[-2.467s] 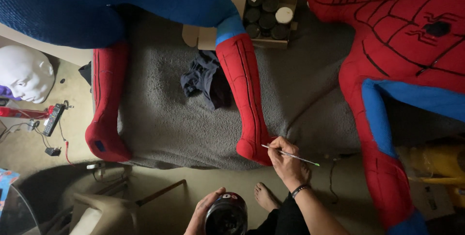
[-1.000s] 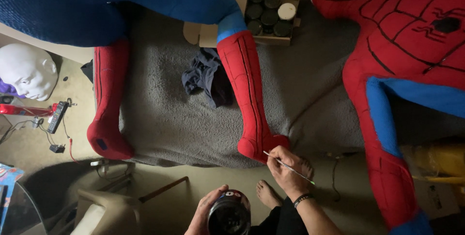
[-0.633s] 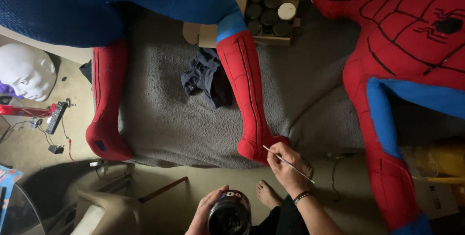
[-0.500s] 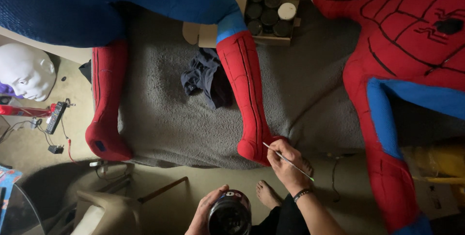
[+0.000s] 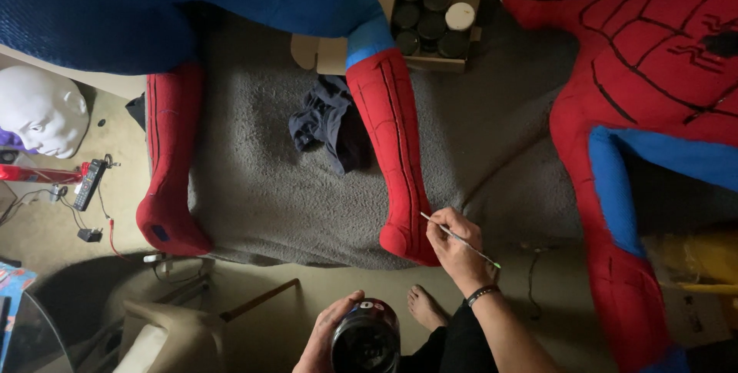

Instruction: Painting black web lines onto a red costume leg component for a superhero suit.

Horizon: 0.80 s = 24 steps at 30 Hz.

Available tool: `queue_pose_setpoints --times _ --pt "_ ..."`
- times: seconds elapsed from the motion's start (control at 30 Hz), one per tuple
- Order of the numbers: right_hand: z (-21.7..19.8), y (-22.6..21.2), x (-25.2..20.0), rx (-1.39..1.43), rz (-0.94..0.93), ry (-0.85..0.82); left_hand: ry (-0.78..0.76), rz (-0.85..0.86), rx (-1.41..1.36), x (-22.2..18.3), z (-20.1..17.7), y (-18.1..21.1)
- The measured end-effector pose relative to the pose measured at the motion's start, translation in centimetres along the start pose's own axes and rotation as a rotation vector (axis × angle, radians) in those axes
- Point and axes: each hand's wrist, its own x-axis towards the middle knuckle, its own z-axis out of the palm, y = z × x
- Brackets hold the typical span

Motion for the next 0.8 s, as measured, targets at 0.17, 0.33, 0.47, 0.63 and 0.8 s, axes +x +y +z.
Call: queue_pose_setpoints --times 0.17,0.33,0.47,0.63,0.8 --pt "0.0 -0.2 0.4 -0.025 -0.009 -0.004 0.095 -0.046 0.017 1.6 1.2 2.8" --pt "0.2 0.5 0.6 -0.006 -0.003 0.016 0.122 -0.088 -0.003 2.1 1.3 3.6" --pt "0.2 0.4 1.3 -0.015 -0.007 0.028 0.067 -0.027 -0.023 1.3 0.7 1.4" --pt "0.1 -0.3 2.2 -0.001 -0.006 0.039 0.020 0.038 0.016 1.2 0.4 0.8" --pt "0.1 1.0 0.9 -0.047 -0.038 0.017 0.098 -0.038 -0.013 1.3 1.2 1.9"
